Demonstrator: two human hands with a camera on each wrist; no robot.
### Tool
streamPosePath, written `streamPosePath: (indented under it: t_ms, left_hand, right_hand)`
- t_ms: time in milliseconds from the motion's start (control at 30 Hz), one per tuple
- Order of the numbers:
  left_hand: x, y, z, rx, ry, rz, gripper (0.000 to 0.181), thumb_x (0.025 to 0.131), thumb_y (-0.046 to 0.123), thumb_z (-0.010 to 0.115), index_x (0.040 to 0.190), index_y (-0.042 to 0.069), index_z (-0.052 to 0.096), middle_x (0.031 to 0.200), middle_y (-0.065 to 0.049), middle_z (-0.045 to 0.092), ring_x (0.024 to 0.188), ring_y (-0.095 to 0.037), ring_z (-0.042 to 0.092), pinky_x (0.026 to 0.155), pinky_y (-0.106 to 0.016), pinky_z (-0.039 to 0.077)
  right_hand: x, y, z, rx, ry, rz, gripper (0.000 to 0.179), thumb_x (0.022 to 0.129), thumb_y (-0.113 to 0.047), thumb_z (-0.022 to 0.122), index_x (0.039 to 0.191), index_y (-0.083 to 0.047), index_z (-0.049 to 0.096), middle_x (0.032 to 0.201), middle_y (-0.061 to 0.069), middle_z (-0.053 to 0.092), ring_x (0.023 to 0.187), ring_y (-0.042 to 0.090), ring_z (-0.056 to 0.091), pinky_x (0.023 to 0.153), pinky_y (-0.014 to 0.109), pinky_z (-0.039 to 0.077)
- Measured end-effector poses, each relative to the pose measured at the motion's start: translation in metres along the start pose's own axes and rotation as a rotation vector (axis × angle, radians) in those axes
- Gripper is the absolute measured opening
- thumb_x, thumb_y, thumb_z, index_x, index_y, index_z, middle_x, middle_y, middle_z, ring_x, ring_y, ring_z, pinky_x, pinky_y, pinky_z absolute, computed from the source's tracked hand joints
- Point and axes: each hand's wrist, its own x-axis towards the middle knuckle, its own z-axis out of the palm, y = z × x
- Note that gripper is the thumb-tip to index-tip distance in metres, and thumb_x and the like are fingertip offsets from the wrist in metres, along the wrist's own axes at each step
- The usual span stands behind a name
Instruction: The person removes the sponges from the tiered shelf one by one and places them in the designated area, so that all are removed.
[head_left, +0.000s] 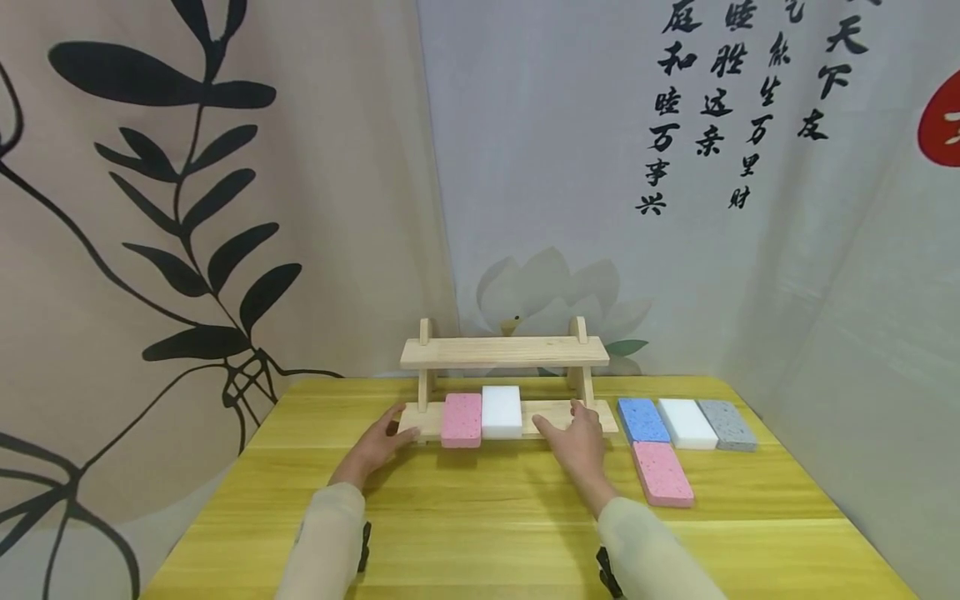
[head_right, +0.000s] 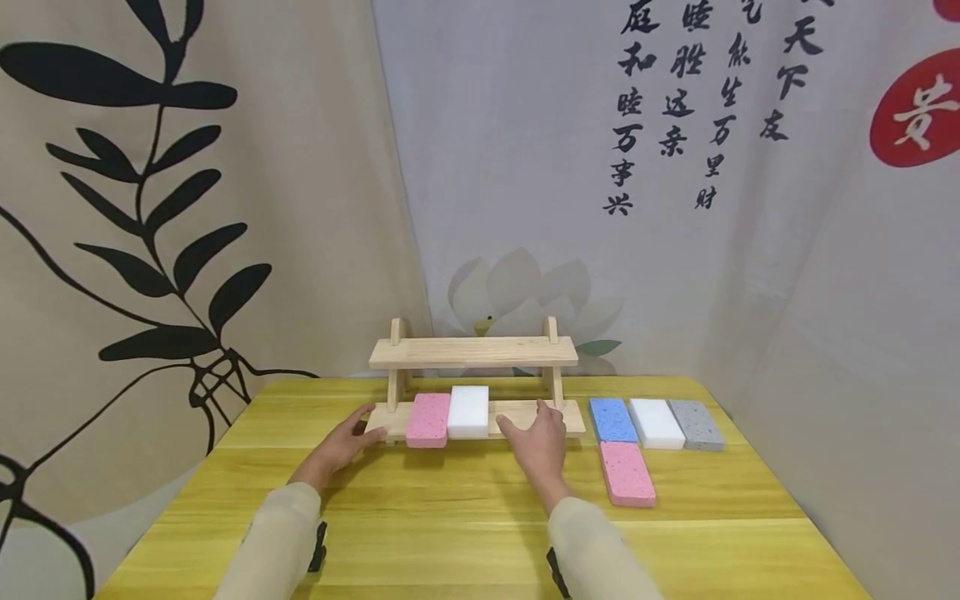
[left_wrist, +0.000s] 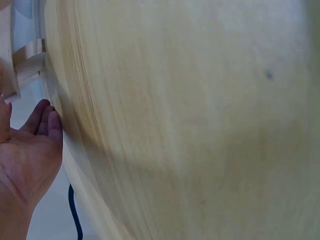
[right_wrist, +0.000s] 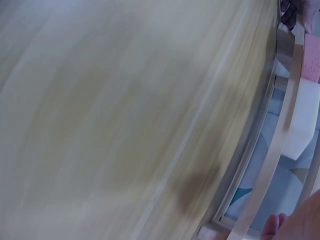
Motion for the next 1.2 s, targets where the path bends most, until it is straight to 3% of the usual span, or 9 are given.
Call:
streamPosePath:
  t_ms: [467, 933, 1200]
  left_hand:
    - [0.003, -0.004, -0.001, -0.006, 0.0, -0.017, 0.085, 0.093, 0.052, 0.064, 0.159, 0.018, 0.022, 0.154, -0.03, 0.029, 0.142, -0.047, 0.027, 0.112, -0.062, 0.024]
    - [-0.003, 0.001, -0.001, -0.01, -0.002, 0.008, 0.08, 0.096, 0.046, 0.063, 0.159, 0.017, 0.022, 0.153, -0.032, 0.031, 0.14, -0.048, 0.03, 0.111, -0.061, 0.029]
    - [-0.005, 0.003, -0.001, -0.02, 0.003, 0.0, 0.079, 0.096, 0.046, 0.063, 0.158, 0.019, 0.023, 0.154, -0.031, 0.03, 0.141, -0.048, 0.029, 0.112, -0.062, 0.027]
  right_hand:
    - [-0.01, -0.031, 0.042, 0.011, -0.01, 0.016, 0.092, 0.083, -0.05, 0.076, 0.144, 0.008, 0.041, 0.142, 0.03, 0.041, 0.129, 0.046, 0.042, 0.105, 0.057, 0.038]
    - [-0.011, -0.041, 0.07, -0.04, 0.019, 0.065, 0.102, 0.074, -0.053, 0.082, 0.146, 0.005, 0.04, 0.141, 0.03, 0.042, 0.128, 0.045, 0.043, 0.105, 0.058, 0.038]
    - [-0.008, -0.042, 0.08, -0.056, 0.049, 0.046, 0.096, 0.07, -0.051, 0.085, 0.138, 0.006, 0.048, 0.124, 0.024, 0.052, 0.108, 0.036, 0.05, 0.089, 0.051, 0.045]
